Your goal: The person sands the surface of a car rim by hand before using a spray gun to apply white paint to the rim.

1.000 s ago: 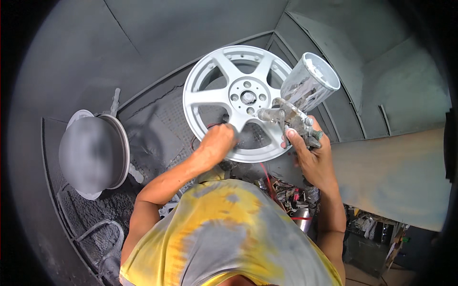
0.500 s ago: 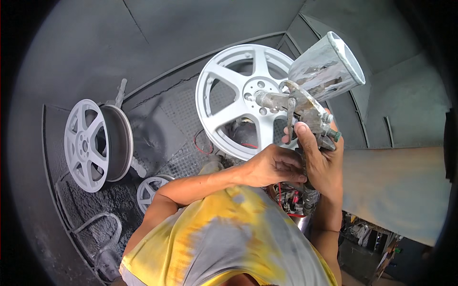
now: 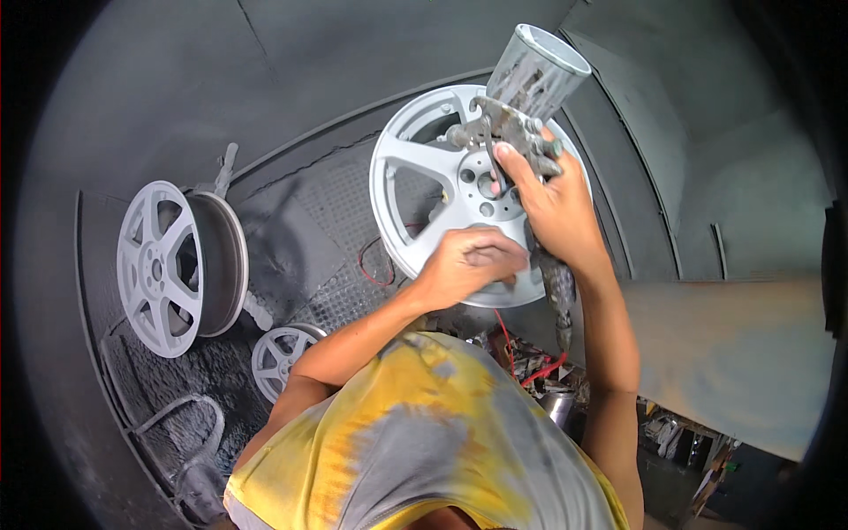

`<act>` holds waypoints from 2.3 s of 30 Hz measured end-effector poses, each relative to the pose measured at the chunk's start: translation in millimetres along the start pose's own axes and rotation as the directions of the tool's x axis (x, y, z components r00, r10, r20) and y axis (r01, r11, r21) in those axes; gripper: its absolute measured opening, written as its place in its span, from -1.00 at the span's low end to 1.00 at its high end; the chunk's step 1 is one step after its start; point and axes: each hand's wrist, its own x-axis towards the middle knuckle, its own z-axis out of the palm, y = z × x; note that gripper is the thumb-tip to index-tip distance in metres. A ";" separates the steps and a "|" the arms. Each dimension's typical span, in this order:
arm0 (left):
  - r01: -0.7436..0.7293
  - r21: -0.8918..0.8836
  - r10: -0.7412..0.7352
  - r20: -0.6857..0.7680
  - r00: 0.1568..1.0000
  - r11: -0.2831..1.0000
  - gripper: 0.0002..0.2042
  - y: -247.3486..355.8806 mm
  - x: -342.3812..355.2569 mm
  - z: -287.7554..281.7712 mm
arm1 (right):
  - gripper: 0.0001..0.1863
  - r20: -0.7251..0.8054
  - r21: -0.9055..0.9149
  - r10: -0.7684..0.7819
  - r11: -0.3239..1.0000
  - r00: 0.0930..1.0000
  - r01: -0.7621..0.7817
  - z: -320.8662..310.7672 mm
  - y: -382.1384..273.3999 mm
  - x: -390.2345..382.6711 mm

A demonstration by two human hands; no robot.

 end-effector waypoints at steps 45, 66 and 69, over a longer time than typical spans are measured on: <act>0.011 -0.858 -0.742 -0.437 0.508 0.513 -0.30 -282.4 -96.1 -87.0 | -0.65 -0.417 -0.249 0.239 0.898 0.877 -0.363 -148.3 10.3 -218.1; 0.248 -0.688 -0.683 -0.476 0.555 0.682 -0.27 -296.4 -71.0 -211.6 | -0.72 -0.293 -0.009 0.061 0.998 0.954 -0.067 -50.2 -38.4 -146.5; 0.308 -0.602 -0.644 -0.488 0.589 0.737 -0.32 -265.8 -41.7 -227.8 | -0.74 -0.362 -0.068 0.023 0.996 0.932 -0.051 -55.9 -27.3 -131.7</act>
